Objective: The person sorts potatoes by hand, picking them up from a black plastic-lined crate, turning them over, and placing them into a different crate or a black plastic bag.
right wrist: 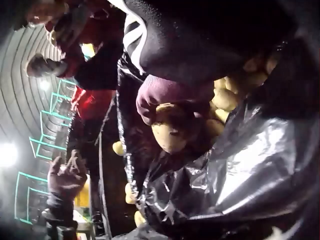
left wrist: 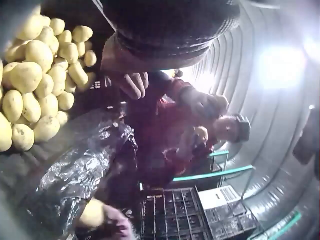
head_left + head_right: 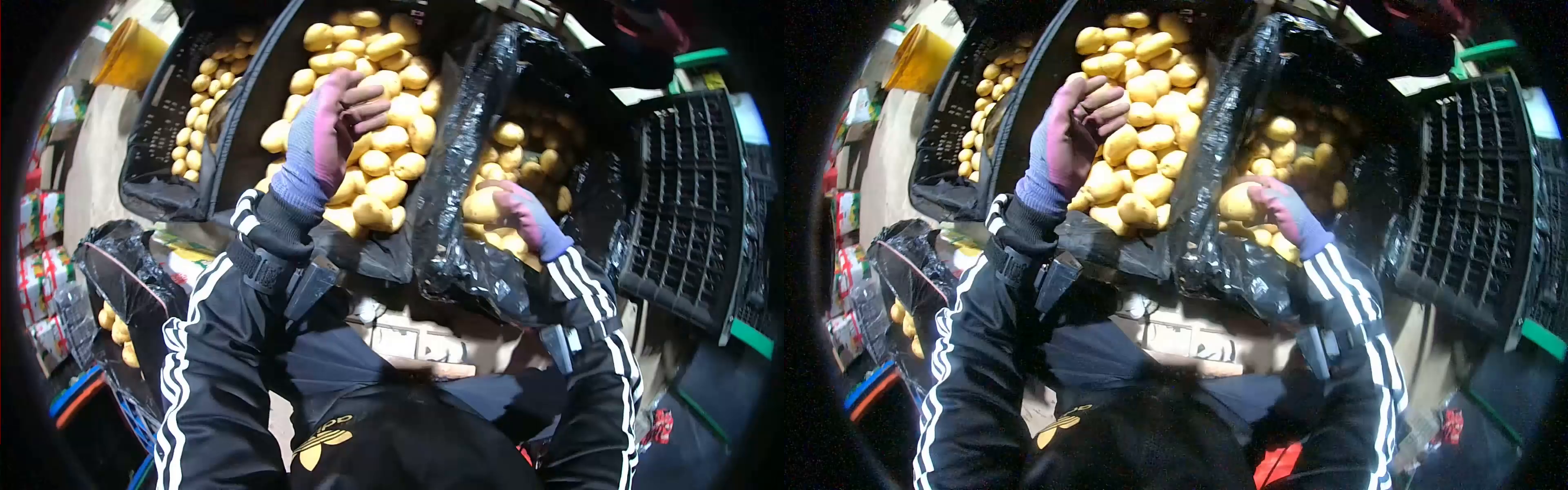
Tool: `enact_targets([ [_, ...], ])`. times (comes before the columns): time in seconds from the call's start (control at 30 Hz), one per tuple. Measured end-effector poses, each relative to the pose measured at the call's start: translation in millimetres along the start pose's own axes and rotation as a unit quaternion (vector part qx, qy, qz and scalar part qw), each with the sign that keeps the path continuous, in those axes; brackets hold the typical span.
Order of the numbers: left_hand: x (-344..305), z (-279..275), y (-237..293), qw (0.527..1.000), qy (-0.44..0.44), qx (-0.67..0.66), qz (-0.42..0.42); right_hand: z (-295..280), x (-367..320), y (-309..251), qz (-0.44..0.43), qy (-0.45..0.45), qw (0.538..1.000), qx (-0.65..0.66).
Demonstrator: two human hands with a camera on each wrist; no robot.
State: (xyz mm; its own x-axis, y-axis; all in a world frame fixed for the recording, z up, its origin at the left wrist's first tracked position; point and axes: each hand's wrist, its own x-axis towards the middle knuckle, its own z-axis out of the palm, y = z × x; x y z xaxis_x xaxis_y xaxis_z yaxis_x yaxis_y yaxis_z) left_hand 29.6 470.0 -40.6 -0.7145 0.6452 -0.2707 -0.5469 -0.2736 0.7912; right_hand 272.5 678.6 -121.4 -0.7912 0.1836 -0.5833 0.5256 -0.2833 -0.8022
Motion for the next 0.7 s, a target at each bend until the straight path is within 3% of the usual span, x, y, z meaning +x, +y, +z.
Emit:
enact_targets([
  [0.03, -3.9, 3.1, -6.3, 0.998, -0.059, 0.035, 0.001, 13.3, -26.2, -19.4, -0.033, -0.002, 0.995, 0.096],
  [0.17, -35.9, 39.2, -30.8, 0.938, -0.253, 0.211, -0.105, 39.1, -84.2, -42.5, -0.044, 0.055, 0.982, 0.176],
  [0.23, -59.1, 51.2, -51.5, 0.874, -0.348, 0.337, 0.031, 51.5, -96.2, -39.5, -0.042, 0.039, 0.965, 0.257],
  [0.27, -67.2, 55.1, -53.5, 0.809, -0.375, 0.427, 0.151, 59.2, -100.1, -38.5, -0.053, 0.021, 0.958, 0.283],
  [0.3, -74.0, 58.2, -58.2, 0.774, -0.386, 0.472, 0.170, 73.7, -105.0, -45.9, -0.043, 0.034, 0.946, 0.320],
  [0.37, -80.9, 60.2, -64.4, 0.756, -0.376, 0.505, 0.179, 81.3, -112.3, -47.0, -0.067, -0.024, 0.957, 0.281],
  [0.4, -81.5, 59.8, -64.3, 0.755, -0.378, 0.504, 0.181, 96.0, -110.4, -45.2, -0.084, 0.072, 0.956, 0.272],
  [0.43, -80.6, 58.6, -63.4, 0.745, -0.384, 0.502, 0.212, 100.1, -109.9, -44.4, -0.087, 0.075, 0.956, 0.272],
  [0.47, -80.6, 57.8, -63.5, 0.735, -0.390, 0.498, 0.243, 102.5, -109.5, -43.2, -0.145, 0.190, 0.969, 0.055],
  [0.5, -82.4, 57.5, -65.0, 0.735, -0.393, 0.496, 0.243, 104.4, -109.1, -41.3, -0.192, 0.294, 0.922, -0.165],
  [0.57, -85.3, 57.7, -68.5, 0.766, -0.370, 0.466, 0.244, 101.5, -106.9, -42.1, -0.226, 0.324, 0.897, -0.201],
  [0.6, -88.3, 59.2, -67.3, 0.771, -0.363, 0.460, 0.249, 96.2, -108.2, -44.4, -0.253, 0.311, 0.870, -0.288],
  [0.67, -89.9, 59.6, -61.6, 0.779, -0.373, 0.444, 0.238, 87.2, -105.7, -43.2, -0.307, 0.353, 0.739, -0.485],
  [0.7, -90.0, 59.4, -60.1, 0.786, -0.384, 0.429, 0.226, 84.1, -103.7, -40.1, -0.307, 0.351, 0.738, -0.487],
])
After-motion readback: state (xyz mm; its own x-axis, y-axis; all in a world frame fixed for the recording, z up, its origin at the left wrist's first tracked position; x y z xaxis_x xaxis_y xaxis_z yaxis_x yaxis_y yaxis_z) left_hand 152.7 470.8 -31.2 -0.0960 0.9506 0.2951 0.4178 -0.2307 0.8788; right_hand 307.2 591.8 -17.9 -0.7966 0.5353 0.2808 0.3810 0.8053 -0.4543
